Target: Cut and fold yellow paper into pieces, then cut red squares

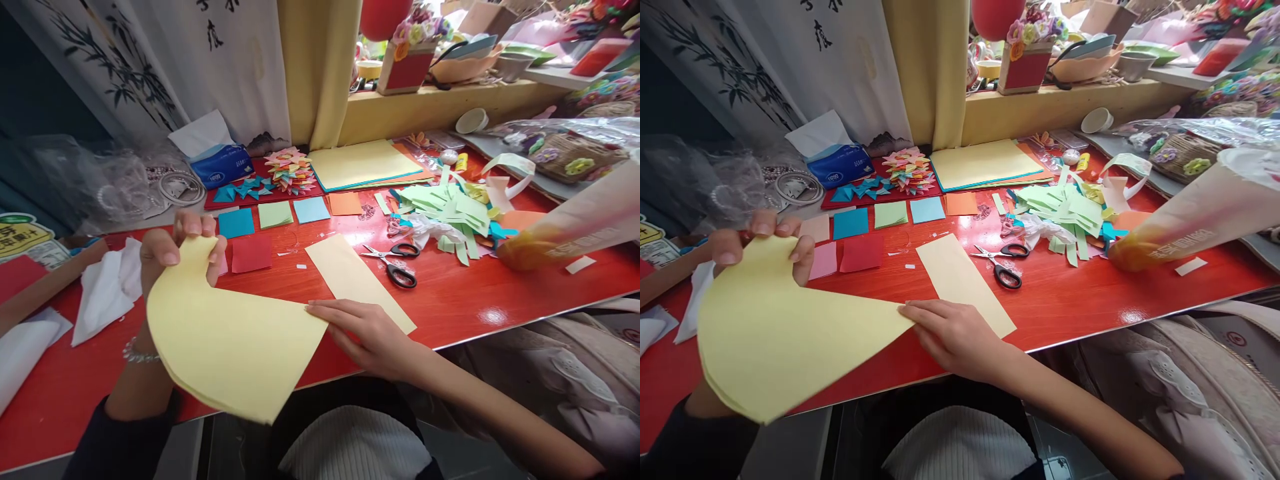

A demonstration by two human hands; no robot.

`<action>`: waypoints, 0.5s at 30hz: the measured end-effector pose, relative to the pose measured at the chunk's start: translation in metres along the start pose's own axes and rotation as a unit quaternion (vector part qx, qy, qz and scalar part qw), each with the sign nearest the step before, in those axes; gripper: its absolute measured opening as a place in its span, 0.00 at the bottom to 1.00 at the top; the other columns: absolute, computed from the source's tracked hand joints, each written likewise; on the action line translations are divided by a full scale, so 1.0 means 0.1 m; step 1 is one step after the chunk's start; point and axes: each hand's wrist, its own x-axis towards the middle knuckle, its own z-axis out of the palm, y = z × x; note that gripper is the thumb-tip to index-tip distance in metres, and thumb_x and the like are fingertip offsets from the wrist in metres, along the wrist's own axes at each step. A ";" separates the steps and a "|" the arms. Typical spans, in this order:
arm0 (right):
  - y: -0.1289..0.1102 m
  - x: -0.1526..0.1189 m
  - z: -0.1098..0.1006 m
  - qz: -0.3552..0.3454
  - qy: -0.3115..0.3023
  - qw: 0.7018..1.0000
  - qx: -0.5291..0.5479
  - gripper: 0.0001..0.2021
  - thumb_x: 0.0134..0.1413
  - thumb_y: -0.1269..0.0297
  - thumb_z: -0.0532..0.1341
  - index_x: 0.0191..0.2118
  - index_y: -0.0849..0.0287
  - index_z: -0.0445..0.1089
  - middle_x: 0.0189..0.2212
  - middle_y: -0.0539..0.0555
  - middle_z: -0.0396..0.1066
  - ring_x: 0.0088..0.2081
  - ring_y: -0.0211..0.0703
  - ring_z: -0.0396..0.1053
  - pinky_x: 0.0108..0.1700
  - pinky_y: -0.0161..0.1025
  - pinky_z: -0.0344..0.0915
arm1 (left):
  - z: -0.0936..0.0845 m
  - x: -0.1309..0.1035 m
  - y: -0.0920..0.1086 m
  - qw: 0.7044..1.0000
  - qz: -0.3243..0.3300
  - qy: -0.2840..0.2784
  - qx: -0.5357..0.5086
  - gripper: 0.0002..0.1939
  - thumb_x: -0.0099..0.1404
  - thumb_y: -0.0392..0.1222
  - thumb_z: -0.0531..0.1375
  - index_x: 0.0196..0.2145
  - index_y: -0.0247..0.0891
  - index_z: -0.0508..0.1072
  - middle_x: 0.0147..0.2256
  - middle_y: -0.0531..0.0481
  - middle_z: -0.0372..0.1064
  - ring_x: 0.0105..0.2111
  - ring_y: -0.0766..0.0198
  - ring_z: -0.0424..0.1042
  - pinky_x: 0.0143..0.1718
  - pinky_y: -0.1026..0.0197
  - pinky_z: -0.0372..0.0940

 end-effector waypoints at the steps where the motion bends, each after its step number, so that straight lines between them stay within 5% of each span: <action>1: -0.01 0.02 -0.03 0.009 0.002 1.000 0.019 0.18 0.61 0.72 0.49 0.54 0.59 0.64 0.50 0.57 0.70 0.51 0.42 0.69 0.49 0.40 0.68 | 0.01 0.00 0.00 1.000 0.008 0.006 -0.012 0.13 0.46 0.36 0.71 0.16 0.40 0.68 0.30 0.52 0.60 0.33 0.67 0.63 0.23 0.69 0.62; 9: -0.12 0.34 -0.18 0.033 -0.042 0.996 0.072 0.20 0.56 0.71 0.51 0.55 0.59 0.64 0.48 0.56 0.72 0.46 0.43 0.71 0.45 0.39 0.65 | 0.01 0.02 -0.03 1.000 0.023 0.006 -0.019 0.15 0.41 0.39 0.73 0.14 0.41 0.68 0.28 0.51 0.58 0.31 0.67 0.62 0.22 0.70 0.62; 13: -0.20 0.51 -0.35 0.037 -0.099 0.987 0.121 0.17 0.62 0.65 0.45 0.46 0.60 0.69 0.30 0.51 0.71 0.29 0.38 0.67 0.32 0.35 0.62 | -0.05 0.05 -0.02 0.999 0.005 -0.016 -0.040 0.13 0.47 0.36 0.70 0.14 0.42 0.70 0.28 0.53 0.61 0.32 0.69 0.63 0.23 0.71 0.61; 15: -0.22 0.54 -0.44 0.061 -0.115 0.977 0.170 0.21 0.65 0.57 0.43 0.41 0.60 0.70 0.27 0.51 0.68 0.28 0.38 0.65 0.31 0.35 0.61 | -0.07 0.06 0.00 0.998 0.015 -0.016 -0.052 0.12 0.49 0.36 0.69 0.15 0.43 0.70 0.28 0.54 0.63 0.32 0.69 0.64 0.24 0.71 0.61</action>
